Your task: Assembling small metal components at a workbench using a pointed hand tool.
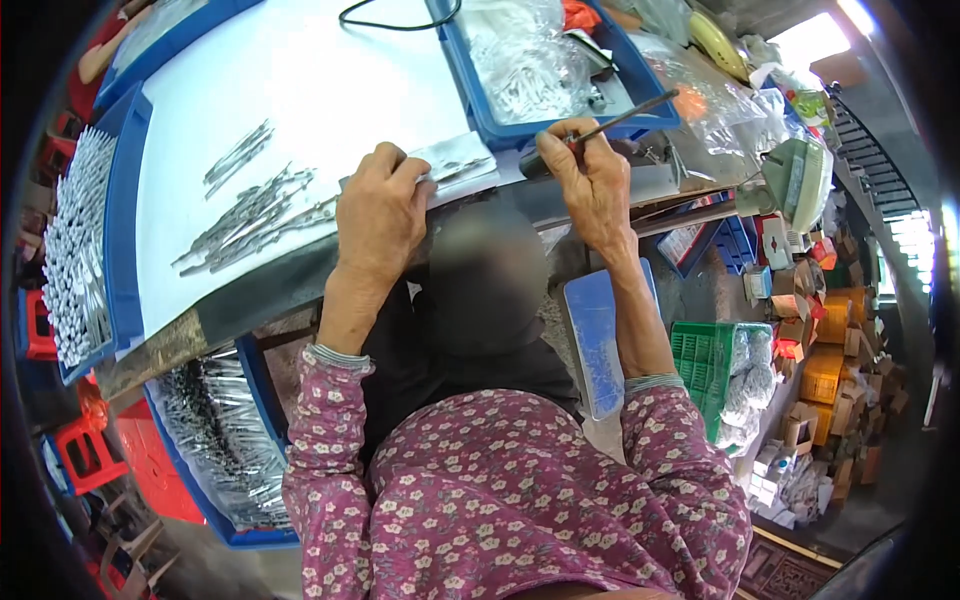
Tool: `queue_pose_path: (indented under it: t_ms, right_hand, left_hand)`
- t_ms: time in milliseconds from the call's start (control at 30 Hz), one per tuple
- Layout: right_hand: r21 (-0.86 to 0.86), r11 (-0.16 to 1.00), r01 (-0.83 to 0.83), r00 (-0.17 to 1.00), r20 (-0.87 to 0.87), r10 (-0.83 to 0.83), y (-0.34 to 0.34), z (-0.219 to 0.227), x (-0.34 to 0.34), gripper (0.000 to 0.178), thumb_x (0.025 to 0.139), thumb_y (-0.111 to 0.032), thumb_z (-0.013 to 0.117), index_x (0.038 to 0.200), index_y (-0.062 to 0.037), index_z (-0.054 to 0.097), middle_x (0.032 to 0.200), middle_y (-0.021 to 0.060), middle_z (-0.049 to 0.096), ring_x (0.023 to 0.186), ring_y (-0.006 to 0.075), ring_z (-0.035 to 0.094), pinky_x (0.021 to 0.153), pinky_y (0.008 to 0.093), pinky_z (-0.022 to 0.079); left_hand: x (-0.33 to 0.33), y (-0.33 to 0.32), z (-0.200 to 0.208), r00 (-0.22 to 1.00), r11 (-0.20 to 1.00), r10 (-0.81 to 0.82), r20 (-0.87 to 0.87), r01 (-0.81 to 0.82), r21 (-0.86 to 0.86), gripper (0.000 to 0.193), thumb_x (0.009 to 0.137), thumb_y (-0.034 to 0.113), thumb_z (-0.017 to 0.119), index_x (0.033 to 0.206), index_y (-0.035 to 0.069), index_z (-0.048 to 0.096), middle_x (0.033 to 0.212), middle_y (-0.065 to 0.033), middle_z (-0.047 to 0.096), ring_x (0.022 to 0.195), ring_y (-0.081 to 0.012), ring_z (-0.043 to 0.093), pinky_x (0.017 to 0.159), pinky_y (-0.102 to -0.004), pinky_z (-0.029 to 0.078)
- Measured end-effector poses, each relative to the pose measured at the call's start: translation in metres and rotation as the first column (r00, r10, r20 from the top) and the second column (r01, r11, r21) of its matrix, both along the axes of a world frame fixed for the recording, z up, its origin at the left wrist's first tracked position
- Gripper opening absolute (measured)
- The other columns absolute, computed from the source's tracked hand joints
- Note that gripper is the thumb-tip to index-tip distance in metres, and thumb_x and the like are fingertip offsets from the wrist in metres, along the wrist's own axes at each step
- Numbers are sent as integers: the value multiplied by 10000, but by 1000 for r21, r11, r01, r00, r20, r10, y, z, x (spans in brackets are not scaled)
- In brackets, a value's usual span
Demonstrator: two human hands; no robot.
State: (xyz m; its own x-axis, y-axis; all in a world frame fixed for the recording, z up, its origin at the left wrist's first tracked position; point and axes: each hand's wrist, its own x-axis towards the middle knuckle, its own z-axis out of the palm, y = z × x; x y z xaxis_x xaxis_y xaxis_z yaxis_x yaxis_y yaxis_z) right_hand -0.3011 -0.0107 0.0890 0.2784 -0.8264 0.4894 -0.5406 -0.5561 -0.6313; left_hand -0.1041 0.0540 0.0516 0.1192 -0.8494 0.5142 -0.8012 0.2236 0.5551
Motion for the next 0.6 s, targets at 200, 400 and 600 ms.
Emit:
queue_pose_path:
  t_ms: [200,400,600]
  right_hand:
    - [-192,981,12,984,-171,-45,-34,28,-4,112,788,-108,571,857,-21,564,649,169,581,625,354,568,565,410,423]
    - [-152,987,-57,922,-388,-7,-87,11,6,187,711,-73,482,845,-10,596,775,225,603,770,389,585,697,447,450]
    - [-82,997,9,807,-588,-55,-115,0,17,195,699,-121,489,802,-6,608,814,242,609,776,421,590,705,494,461]
  left_hand:
    - [-6,-8,-8,998,998,-66,3,66,-24,114,718,20,654,800,23,575,793,-100,529,695,-297,549,601,-367,438]
    - [-1,-1,-5,993,995,-74,-97,67,-73,82,740,-7,633,806,-3,582,782,-98,541,657,-241,560,569,-309,442]
    - [12,22,11,965,996,-24,-260,0,-91,80,725,-32,623,793,-5,593,783,-105,546,694,-243,565,599,-319,440]
